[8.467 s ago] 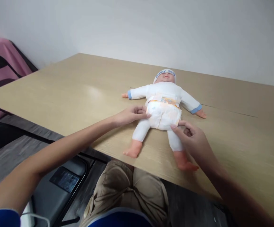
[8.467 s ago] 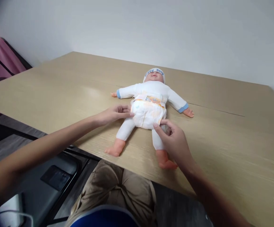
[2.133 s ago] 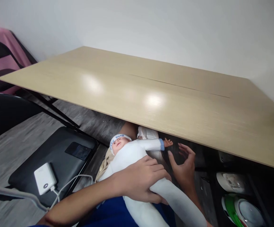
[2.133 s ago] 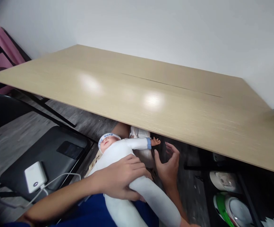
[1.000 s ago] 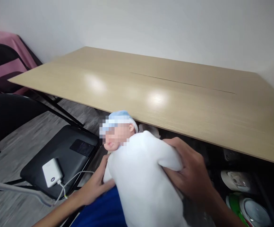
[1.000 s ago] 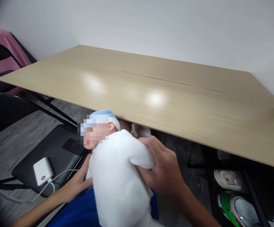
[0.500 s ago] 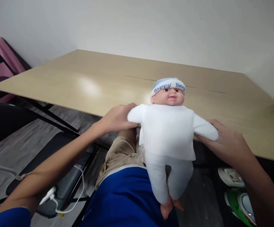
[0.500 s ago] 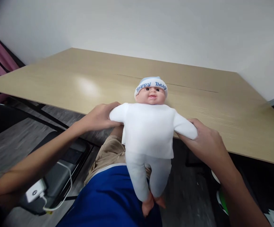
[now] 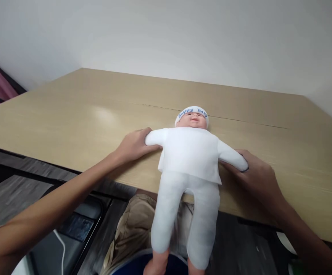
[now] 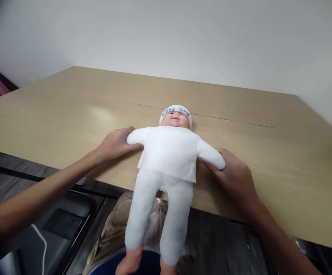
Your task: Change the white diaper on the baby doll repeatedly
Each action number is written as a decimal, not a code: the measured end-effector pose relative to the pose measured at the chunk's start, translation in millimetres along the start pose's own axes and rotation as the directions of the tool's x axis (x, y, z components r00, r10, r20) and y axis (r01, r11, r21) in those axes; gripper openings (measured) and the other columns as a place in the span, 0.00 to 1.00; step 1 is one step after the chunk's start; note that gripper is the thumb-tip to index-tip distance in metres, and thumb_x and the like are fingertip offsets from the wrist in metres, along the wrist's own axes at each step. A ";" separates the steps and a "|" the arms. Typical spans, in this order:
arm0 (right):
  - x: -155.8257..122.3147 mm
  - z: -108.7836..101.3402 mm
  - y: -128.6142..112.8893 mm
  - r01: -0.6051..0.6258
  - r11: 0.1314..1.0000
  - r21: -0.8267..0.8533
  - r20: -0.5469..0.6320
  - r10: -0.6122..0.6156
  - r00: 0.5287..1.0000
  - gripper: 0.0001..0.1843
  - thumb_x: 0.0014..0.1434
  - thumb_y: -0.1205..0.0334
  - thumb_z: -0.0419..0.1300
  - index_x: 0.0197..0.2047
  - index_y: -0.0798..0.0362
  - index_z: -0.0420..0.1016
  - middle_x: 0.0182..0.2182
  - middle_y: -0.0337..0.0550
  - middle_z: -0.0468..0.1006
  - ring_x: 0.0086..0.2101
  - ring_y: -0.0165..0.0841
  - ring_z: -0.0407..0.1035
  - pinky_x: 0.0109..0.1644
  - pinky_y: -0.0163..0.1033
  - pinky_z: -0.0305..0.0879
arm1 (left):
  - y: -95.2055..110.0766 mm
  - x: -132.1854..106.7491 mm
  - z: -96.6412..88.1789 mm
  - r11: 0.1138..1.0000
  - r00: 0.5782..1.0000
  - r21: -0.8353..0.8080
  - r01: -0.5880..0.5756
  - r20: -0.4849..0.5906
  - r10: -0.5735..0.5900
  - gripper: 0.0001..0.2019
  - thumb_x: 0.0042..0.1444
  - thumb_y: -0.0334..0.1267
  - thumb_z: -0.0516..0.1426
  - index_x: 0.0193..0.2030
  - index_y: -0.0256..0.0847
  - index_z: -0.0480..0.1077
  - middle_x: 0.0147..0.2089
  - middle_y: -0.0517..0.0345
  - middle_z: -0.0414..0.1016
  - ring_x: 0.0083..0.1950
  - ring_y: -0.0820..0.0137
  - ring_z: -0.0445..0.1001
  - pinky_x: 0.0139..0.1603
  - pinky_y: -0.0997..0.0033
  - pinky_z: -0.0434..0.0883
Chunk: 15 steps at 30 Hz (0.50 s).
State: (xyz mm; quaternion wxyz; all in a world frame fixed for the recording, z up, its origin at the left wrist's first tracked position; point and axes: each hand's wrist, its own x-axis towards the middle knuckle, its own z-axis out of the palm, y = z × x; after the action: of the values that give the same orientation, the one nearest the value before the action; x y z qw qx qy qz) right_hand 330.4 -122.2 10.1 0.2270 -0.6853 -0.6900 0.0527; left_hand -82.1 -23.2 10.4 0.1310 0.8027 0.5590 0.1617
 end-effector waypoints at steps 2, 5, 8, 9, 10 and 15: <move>24.1 7.5 6.3 0.008 1.000 0.001 0.019 -0.008 1.000 0.29 0.73 0.31 0.61 0.55 0.48 0.82 0.49 0.50 0.89 0.45 0.47 0.80 0.45 0.44 0.62 | -6.4 21.7 5.5 1.000 1.000 -0.006 -0.013 -0.027 0.013 0.29 0.64 0.68 0.61 0.52 0.42 0.76 0.49 0.45 0.87 0.47 0.53 0.82 0.41 0.64 0.67; 61.1 19.1 15.1 0.019 0.999 -0.039 0.029 -0.018 0.999 0.25 0.75 0.36 0.63 0.56 0.50 0.82 0.49 0.52 0.88 0.46 0.47 0.79 0.46 0.44 0.61 | -15.2 56.5 11.5 0.999 0.998 0.004 -0.037 -0.053 0.037 0.31 0.65 0.70 0.61 0.52 0.41 0.77 0.50 0.45 0.86 0.48 0.53 0.81 0.43 0.63 0.67; 97.0 30.8 21.3 0.029 0.995 -0.093 0.000 -0.029 1.000 0.24 0.76 0.39 0.64 0.57 0.52 0.83 0.50 0.55 0.88 0.47 0.47 0.78 0.46 0.44 0.59 | -23.2 94.1 15.3 0.999 0.996 0.002 -0.045 -0.078 0.045 0.31 0.64 0.70 0.61 0.53 0.42 0.77 0.52 0.45 0.86 0.50 0.52 0.81 0.44 0.63 0.68; 108.9 34.5 22.5 0.029 0.994 -0.103 -0.013 -0.030 0.999 0.24 0.76 0.40 0.65 0.59 0.53 0.83 0.51 0.55 0.88 0.47 0.47 0.78 0.46 0.43 0.59 | -25.6 107.6 16.3 0.999 0.995 -0.005 -0.049 -0.084 0.049 0.31 0.64 0.69 0.61 0.54 0.42 0.77 0.52 0.45 0.86 0.50 0.52 0.81 0.45 0.62 0.69; 120.8 37.9 23.0 0.031 0.994 -0.107 -0.023 -0.034 0.999 0.25 0.76 0.40 0.64 0.61 0.53 0.82 0.52 0.56 0.88 0.48 0.47 0.78 0.46 0.43 0.58 | -27.8 121.4 17.2 0.999 0.995 -0.011 -0.053 -0.086 0.052 0.30 0.64 0.68 0.61 0.54 0.42 0.77 0.53 0.45 0.86 0.51 0.52 0.80 0.46 0.62 0.69; 173.7 51.2 22.6 0.054 0.992 -0.110 -0.044 -0.059 0.997 0.33 0.79 0.37 0.57 0.64 0.60 0.79 0.55 0.60 0.86 0.50 0.45 0.77 0.48 0.44 0.58 | -38.4 180.4 24.1 0.999 0.992 0.012 -0.042 -0.116 0.043 0.33 0.65 0.68 0.61 0.58 0.38 0.77 0.57 0.40 0.85 0.55 0.49 0.79 0.55 0.57 0.71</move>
State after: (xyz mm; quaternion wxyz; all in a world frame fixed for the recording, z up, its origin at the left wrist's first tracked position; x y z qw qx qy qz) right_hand 338.9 59.7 -2.3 0.2069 -0.6780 -0.7053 -0.0076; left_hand -46.9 158.7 -6.2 0.0907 0.8042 0.5491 0.2083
